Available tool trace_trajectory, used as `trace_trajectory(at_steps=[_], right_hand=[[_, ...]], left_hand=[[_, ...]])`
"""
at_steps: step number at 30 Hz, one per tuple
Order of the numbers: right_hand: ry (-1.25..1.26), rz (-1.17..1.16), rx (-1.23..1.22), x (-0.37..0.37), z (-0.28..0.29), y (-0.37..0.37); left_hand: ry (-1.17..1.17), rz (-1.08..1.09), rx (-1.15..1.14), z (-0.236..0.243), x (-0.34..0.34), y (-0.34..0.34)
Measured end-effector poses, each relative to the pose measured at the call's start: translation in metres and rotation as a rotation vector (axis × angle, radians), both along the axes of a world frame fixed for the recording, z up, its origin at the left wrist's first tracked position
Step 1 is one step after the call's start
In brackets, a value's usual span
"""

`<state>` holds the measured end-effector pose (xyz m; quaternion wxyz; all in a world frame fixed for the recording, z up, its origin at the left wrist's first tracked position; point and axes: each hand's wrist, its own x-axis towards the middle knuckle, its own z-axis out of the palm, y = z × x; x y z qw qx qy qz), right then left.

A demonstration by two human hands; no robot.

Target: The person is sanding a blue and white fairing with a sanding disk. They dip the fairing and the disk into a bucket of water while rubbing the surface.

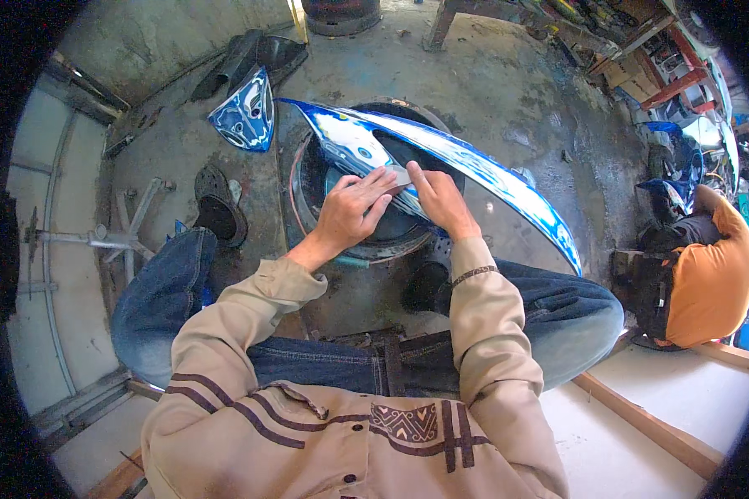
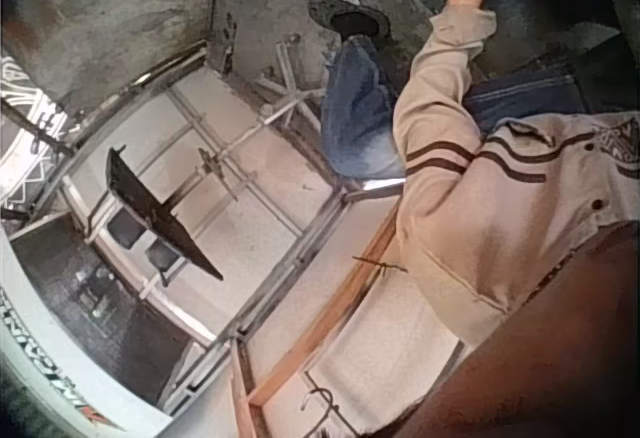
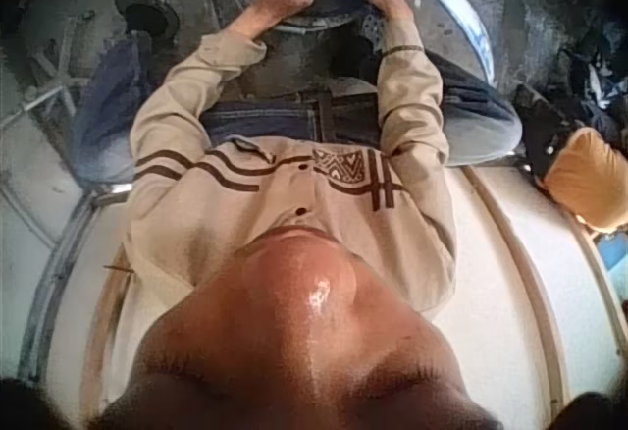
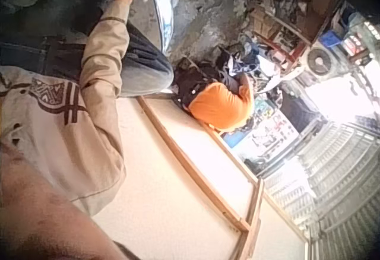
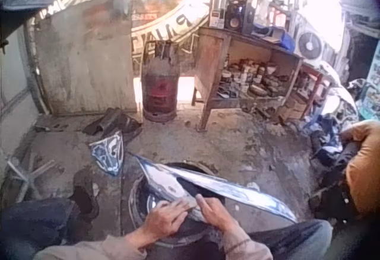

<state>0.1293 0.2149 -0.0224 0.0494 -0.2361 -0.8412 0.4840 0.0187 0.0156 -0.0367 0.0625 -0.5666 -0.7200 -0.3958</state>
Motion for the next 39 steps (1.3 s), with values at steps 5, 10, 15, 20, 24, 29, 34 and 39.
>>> trace_trajectory(at_steps=[5, 10, 15, 20, 24, 29, 34, 39], right_hand=[[0.025, -0.009, -0.013, -0.0005, -0.008, 0.0012], [0.008, 0.002, -0.028, -0.0002, -0.0076, 0.0027], [0.022, 0.002, -0.018, 0.0001, -0.0036, 0.0011], [0.008, -0.006, -0.016, -0.0001, -0.0056, 0.0012], [-0.003, -0.002, -0.003, -0.0007, -0.0069, 0.0027], [0.02, 0.003, -0.008, -0.0006, -0.0066, 0.0017], [0.035, -0.001, -0.025, -0.0003, -0.0059, 0.001], [-0.001, 0.001, -0.021, -0.0008, -0.0055, 0.0014]], left_hand=[[-0.009, -0.005, 0.002, 0.0013, -0.0002, 0.0], [-0.021, -0.011, 0.008, -0.0021, -0.0008, 0.0001], [-0.021, -0.021, 0.018, -0.0038, -0.0021, 0.0], [-0.02, -0.021, 0.017, -0.0039, -0.002, -0.0001], [-0.028, -0.016, 0.025, -0.0036, -0.0017, 0.0007], [-0.027, -0.013, 0.027, -0.0028, -0.0015, 0.0001], [-0.035, -0.012, 0.033, -0.002, -0.0012, 0.0008], [-0.019, -0.009, 0.036, -0.0032, -0.002, 0.0007]])
